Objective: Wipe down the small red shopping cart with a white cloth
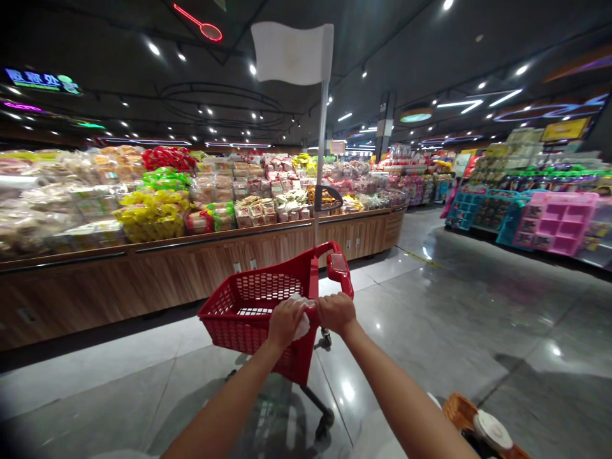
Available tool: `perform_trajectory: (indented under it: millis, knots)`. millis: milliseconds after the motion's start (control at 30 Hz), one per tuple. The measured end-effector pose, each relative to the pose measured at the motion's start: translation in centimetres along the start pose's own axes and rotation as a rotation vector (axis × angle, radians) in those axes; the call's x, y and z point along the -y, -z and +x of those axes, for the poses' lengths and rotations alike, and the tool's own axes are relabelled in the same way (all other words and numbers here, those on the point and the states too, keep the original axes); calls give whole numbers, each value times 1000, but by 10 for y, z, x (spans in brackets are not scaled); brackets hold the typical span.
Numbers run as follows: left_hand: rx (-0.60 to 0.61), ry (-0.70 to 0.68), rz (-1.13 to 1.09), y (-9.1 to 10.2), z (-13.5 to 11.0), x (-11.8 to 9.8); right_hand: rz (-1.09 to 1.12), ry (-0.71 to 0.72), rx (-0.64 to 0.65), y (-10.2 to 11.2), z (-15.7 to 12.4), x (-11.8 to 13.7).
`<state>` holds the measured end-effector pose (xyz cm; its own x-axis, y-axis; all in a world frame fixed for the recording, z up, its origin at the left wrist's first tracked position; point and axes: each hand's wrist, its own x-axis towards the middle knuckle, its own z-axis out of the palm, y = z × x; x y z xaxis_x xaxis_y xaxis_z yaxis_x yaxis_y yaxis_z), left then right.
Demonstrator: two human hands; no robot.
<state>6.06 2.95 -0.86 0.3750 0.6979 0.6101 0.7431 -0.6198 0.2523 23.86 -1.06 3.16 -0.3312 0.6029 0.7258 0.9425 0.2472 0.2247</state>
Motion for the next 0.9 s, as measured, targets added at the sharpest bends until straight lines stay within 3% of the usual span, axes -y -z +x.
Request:
perform_trajectory:
  millis: [133,233,333,500,600,700,833,900]
  knots:
    - [-23,81,65,5,-21,54,19,8,33,0,2,-3]
    - [-69,117,53,6,-28,72,22,-9,60,-2,3,-4]
    - [-129,144,-29,0,-20,52,14,-42,55,-6,3,-5]
    - [-120,44,-134,-14,5,-14,18,-41,34,-12,2,-8]
    - [-73,-13,-116,-13,10,-21,12,-35,48,-12,2,-10]
    - [-35,-50,-106,-7,1,7,9,-38,52,-11,2,-11]
    - [-48,24,-10,2,-19,57,13,-46,60,-10,3,-9]
    - [-55,58,35,4,-26,69,10,-53,55,-10,4,-6]
